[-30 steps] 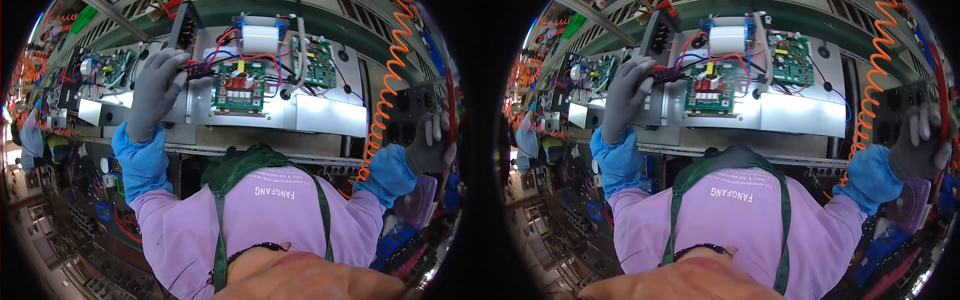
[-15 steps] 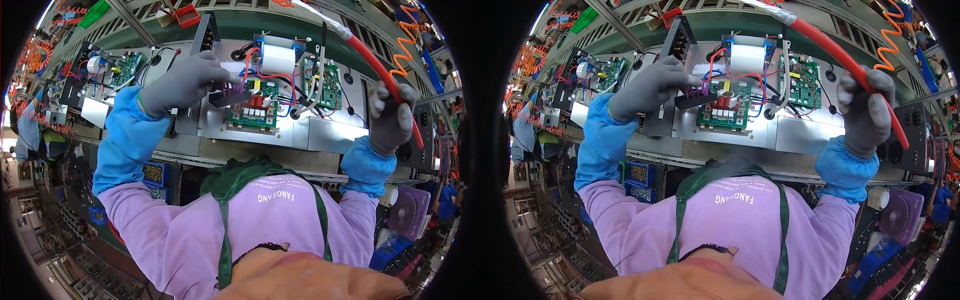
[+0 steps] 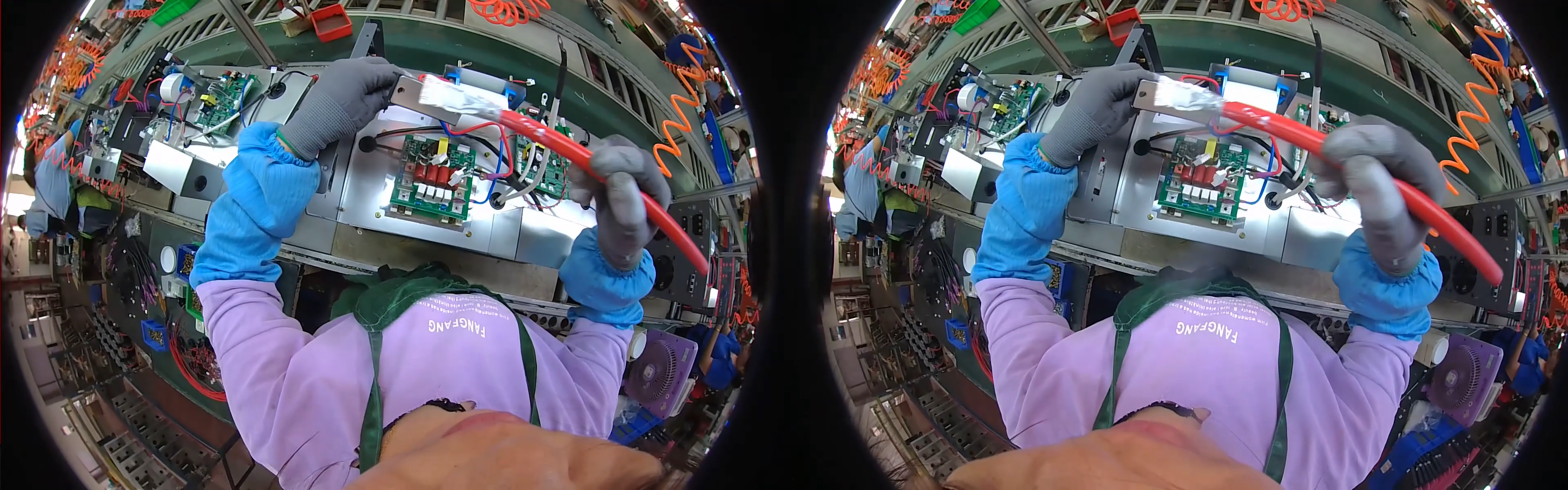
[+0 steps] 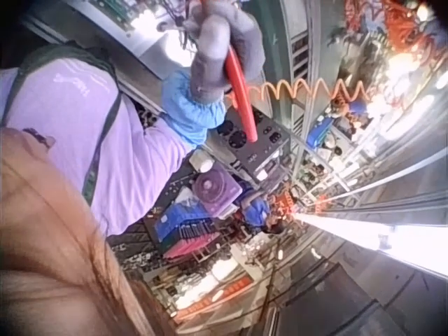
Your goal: The person assembles electronic components onto circuit boards and secures them with screws using a power screwdriver.
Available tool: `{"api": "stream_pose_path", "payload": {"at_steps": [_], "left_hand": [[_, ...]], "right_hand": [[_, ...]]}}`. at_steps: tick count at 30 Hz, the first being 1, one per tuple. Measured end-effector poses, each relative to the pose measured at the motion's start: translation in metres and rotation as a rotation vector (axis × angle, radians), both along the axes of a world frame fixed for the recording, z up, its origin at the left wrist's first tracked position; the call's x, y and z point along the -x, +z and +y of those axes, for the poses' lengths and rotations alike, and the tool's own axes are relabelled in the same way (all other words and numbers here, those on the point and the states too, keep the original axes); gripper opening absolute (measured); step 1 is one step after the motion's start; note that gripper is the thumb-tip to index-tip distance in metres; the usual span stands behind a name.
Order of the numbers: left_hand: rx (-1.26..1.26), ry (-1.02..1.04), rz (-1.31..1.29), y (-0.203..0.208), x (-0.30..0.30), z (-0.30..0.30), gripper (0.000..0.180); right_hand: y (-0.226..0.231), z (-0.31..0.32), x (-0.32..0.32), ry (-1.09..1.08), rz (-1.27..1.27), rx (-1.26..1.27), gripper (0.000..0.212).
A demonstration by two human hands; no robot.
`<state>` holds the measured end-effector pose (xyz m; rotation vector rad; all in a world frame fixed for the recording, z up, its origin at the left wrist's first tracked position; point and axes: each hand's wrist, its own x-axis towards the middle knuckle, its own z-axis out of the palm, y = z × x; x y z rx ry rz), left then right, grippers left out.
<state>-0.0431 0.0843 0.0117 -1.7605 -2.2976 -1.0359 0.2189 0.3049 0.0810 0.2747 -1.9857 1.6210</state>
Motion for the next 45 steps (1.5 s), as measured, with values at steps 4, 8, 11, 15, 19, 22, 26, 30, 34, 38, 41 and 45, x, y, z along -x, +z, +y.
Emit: {"api": "stream_pose_path", "payload": {"at_steps": [4, 8, 11, 15, 19, 22, 26, 30, 34, 38, 41, 45], "left_hand": [[0.036, 0.015, -0.001, 0.001, -0.001, -0.004, 0.023], [0.024, 0.036, -0.007, -0.001, -0.001, -0.003, 0.023], [0.041, 0.01, 0.006, 0.003, 0.0, -0.003, 0.024], [0.012, 0.021, 0.015, 0.0, 0.0, -0.004, 0.026], [0.036, 0.029, 0.03, -0.002, 0.0, -0.004, 0.026], [0.03, 0.015, 0.056, -0.002, 0.004, -0.003, 0.026], [0.056, 0.002, 0.03, 0.002, 0.001, -0.005, 0.026], [0.025, 0.008, 0.038, -0.004, 0.004, -0.005, 0.025], [0.023, -0.003, 0.035, -0.004, 0.004, -0.004, 0.024], [0.03, -0.042, 0.022, 0.001, 0.003, -0.004, 0.023], [0.06, -0.007, -0.046, 0.004, 0.001, -0.004, 0.023], [0.034, 0.031, -0.005, -0.001, 0.001, -0.004, 0.018]], "right_hand": [[-0.002, -0.014, 0.021, 0.04, 0.046, -0.296, 0.015], [0.001, -0.028, 0.017, -0.08, 0.086, -0.446, 0.012], [0.006, -0.037, 0.022, -0.123, 0.188, -0.484, 0.014], [0.009, -0.04, 0.023, -0.164, 0.182, -0.611, 0.014], [0.005, -0.044, 0.023, -0.169, 0.225, -0.664, 0.013], [0.008, -0.043, 0.017, -0.164, 0.187, -0.558, 0.014], [0.007, -0.045, 0.023, -0.172, 0.143, -0.617, 0.012], [-0.001, -0.042, 0.011, -0.23, -0.036, -0.476, 0.008], [-0.006, -0.031, -0.008, -0.356, -0.181, -0.387, 0.012], [-0.001, -0.036, -0.004, -0.111, 0.082, -0.239, 0.016], [-0.004, -0.041, 0.014, -0.141, 0.039, -0.408, 0.015], [-0.017, -0.033, 0.002, -0.266, -0.138, -0.317, 0.015]]}}
